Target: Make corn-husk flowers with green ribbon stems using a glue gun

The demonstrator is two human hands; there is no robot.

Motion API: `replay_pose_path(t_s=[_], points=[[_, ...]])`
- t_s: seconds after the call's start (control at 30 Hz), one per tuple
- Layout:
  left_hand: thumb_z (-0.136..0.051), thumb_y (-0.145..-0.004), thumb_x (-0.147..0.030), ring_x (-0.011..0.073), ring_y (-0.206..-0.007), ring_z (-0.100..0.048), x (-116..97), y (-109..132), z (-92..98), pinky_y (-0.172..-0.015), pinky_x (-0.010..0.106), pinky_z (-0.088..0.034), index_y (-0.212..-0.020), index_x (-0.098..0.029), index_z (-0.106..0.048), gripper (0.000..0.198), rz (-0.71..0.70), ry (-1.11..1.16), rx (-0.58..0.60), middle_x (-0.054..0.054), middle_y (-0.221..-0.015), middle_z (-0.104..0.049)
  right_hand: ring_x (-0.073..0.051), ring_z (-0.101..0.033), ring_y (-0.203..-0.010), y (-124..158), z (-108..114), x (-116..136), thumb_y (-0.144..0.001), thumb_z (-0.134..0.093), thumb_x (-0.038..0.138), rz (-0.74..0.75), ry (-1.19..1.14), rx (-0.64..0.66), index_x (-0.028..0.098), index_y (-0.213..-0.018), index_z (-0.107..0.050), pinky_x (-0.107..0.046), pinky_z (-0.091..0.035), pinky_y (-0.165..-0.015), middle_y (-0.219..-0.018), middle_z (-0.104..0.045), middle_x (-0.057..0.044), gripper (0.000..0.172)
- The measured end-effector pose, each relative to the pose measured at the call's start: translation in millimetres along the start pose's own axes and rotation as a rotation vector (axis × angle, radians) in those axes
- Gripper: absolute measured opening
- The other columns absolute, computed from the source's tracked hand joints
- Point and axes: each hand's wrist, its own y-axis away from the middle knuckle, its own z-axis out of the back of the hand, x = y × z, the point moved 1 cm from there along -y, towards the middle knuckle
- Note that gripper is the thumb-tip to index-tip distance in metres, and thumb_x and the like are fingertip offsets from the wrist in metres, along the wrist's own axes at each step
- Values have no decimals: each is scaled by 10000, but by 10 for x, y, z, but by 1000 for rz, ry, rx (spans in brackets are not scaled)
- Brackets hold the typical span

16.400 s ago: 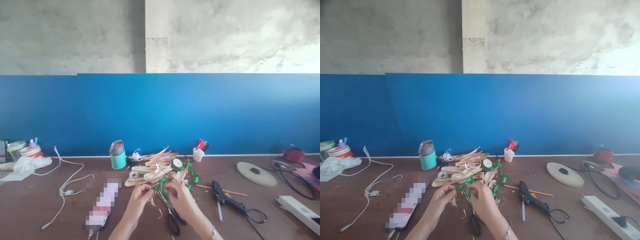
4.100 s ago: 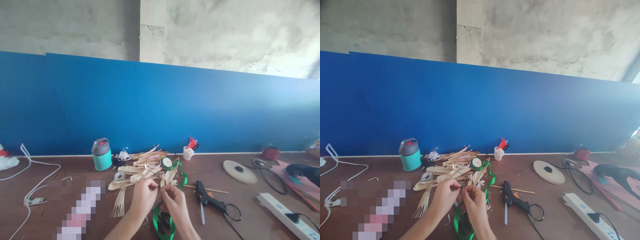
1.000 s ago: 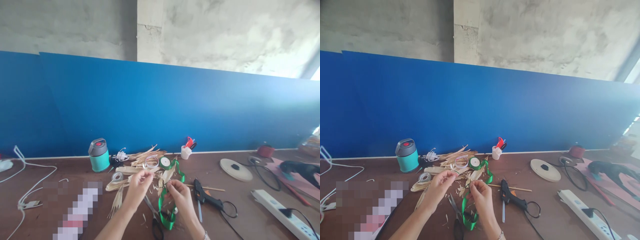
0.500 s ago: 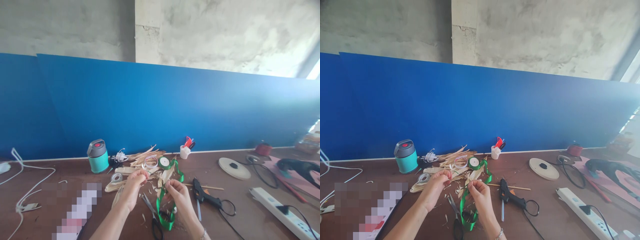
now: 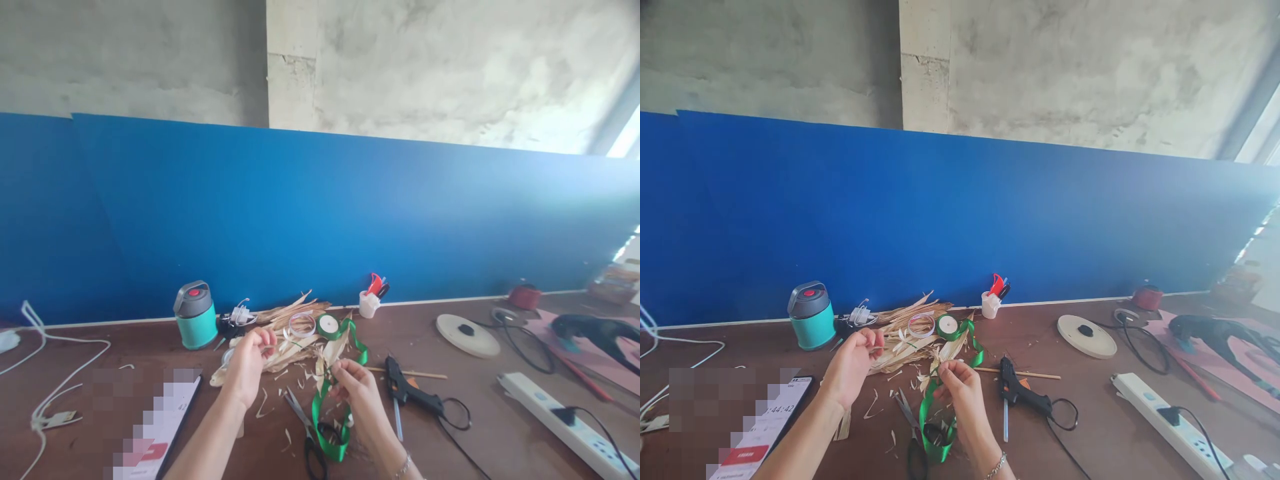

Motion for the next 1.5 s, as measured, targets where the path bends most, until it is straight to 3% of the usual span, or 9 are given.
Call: replay_pose_path(t_s=[0.3,0.47,0.7,0.93,1.07,1.17,1.33,1.4,1.5], points=[[-431,-723,-278,136,-513,-328,103,57,-82,-554,275,-313,-516,-229,-348,228,-13,-111,148,-62,-488,-288,-78,-475,-389,-57,52,-58,-529,-807,427,-24,-101,-5,146,-625,-600,-193,-339,-417,-482,-510,64,363],[-541,-783,-379,137,-619,-417,134,86,-111,-657,264,-341,-592,-193,-509,269,-7,-182,215,-37,-583,-440,-68,-468,-389,-60,51,-77,-524,-814,421,-37,-121,-5,146,-617,-590,-183,-336,-422,-468,-487,76,367],[-705,-686,-360,138,-613,-455,219,88,-86,-641,261,-340,-580,-180,-562,253,35,-214,228,-28,-579,-521,-72,-462,-381,-47,28,-65,-509,-817,431,-46,-116,-16,154,-620,-580,-190,-337,-418,-468,-480,78,381],[-655,-726,-410,179,-721,-553,227,115,-115,-746,305,-398,-715,-171,-688,241,58,-248,251,49,-742,-684,-54,-456,-383,-55,43,-115,-568,-798,393,-40,-139,18,150,-628,-588,-178,-347,-426,-489,-485,80,327],[-598,-760,-426,185,-755,-554,242,120,-122,-764,315,-407,-792,-165,-679,276,75,-264,263,54,-780,-675,-52,-460,-384,-58,45,-122,-573,-800,389,-37,-143,25,142,-635,-593,-168,-338,-416,-488,-481,78,328],[-514,-811,-379,170,-716,-513,256,117,-123,-734,298,-389,-635,-192,-587,268,12,-296,266,5,-679,-594,-48,-463,-383,-57,39,-113,-567,-807,382,-34,-142,33,137,-633,-592,-159,-331,-410,-498,-485,77,333],[-455,-848,-420,151,-584,-424,275,128,-139,-654,283,-345,-468,-210,-406,436,-1,-334,264,-31,-507,-458,-54,-474,-395,-62,42,-124,-575,-808,378,-31,-141,39,137,-632,-599,-161,-341,-417,-503,-498,68,324],[-475,-838,-449,152,-598,-440,269,141,-153,-668,283,-349,-480,-203,-456,434,11,-348,267,-25,-525,-485,-56,-471,-399,-72,47,-138,-572,-809,375,-29,-143,41,137,-639,-609,-171,-363,-430,-517,-506,64,319],[-598,-764,-422,170,-732,-520,247,157,-173,-731,283,-372,-679,-191,-612,246,37,-353,266,-3,-697,-611,-55,-474,-402,-88,58,-157,-574,-807,383,-28,-136,45,139,-652,-615,-177,-371,-435,-543,-526,60,320]])
